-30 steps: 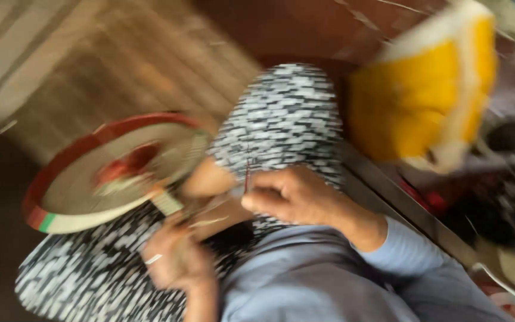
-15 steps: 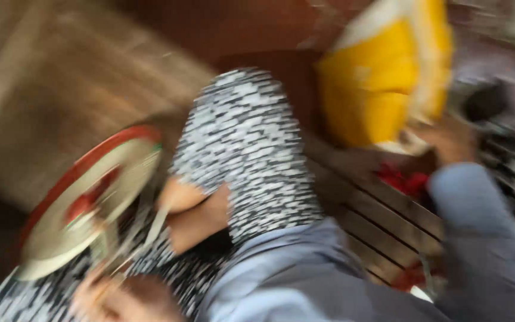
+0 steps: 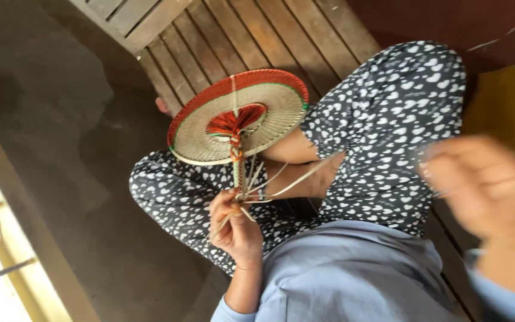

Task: Weaving a decorative fan using thin fibers and a small hand tool

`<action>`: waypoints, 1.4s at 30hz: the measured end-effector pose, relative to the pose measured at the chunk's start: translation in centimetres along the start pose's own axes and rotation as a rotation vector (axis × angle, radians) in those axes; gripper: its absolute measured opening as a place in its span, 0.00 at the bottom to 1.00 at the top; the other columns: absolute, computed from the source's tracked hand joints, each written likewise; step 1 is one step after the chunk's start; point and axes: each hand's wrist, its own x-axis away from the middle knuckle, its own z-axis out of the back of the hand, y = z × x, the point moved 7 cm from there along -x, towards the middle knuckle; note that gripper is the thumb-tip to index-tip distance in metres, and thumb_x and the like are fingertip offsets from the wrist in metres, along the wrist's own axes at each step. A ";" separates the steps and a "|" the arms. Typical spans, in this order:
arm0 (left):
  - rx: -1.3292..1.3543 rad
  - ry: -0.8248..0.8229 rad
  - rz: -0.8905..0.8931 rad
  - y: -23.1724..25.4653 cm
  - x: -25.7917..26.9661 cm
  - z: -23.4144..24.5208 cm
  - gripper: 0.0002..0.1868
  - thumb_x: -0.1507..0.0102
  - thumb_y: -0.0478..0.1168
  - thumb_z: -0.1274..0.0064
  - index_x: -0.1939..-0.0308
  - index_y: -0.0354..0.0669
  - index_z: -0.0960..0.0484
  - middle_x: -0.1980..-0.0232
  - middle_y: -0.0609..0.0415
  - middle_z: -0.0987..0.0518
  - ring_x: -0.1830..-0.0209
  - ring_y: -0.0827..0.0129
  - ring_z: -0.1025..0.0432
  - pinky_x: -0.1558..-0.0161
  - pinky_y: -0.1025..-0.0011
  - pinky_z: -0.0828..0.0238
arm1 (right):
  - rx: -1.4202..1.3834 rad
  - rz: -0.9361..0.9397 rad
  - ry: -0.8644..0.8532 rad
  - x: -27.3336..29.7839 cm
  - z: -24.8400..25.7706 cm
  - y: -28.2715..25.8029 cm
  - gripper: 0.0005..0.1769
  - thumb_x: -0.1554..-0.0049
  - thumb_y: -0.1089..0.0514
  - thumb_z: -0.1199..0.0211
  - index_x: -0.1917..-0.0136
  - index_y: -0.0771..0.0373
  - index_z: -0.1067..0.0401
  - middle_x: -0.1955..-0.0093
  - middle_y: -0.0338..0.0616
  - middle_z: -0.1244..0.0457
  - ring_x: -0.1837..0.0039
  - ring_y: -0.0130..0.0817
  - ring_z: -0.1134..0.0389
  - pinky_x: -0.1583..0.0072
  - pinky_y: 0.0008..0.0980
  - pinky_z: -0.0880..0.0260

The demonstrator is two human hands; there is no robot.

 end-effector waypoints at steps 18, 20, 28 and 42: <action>0.304 0.007 0.149 -3.2 0.3 3.0 0.08 0.32 0.31 0.48 0.65 0.33 0.28 0.52 0.32 0.26 0.67 0.45 0.19 0.70 0.60 0.14 | 0.465 0.257 -0.667 0.5 -20.0 -7.3 0.14 0.38 0.44 0.41 0.59 0.51 0.25 0.63 0.44 0.30 0.58 0.49 0.26 0.58 0.44 0.28; 0.301 -0.004 0.132 -3.1 0.2 2.9 0.08 0.32 0.31 0.47 0.65 0.31 0.28 0.52 0.32 0.26 0.69 0.46 0.19 0.71 0.61 0.15 | 0.419 0.250 -0.653 0.3 -20.6 -6.7 0.13 0.37 0.45 0.41 0.59 0.51 0.25 0.63 0.42 0.29 0.59 0.44 0.26 0.58 0.39 0.28; 0.120 -0.013 0.051 -2.4 -0.2 2.9 0.11 0.35 0.37 0.41 0.68 0.33 0.22 0.55 0.36 0.21 0.58 0.56 0.22 0.69 0.66 0.16 | 0.180 0.361 -0.616 0.2 -22.3 -6.7 0.14 0.40 0.44 0.35 0.52 0.55 0.24 0.59 0.44 0.29 0.56 0.40 0.26 0.52 0.38 0.26; -0.068 -0.110 -0.020 -1.2 -1.2 2.7 0.08 0.37 0.40 0.38 0.68 0.40 0.17 0.58 0.40 0.15 0.61 0.59 0.23 0.55 0.66 0.27 | 0.191 0.572 -0.568 0.2 -23.4 -6.7 0.19 0.44 0.44 0.30 0.50 0.62 0.24 0.60 0.51 0.29 0.57 0.49 0.25 0.55 0.43 0.25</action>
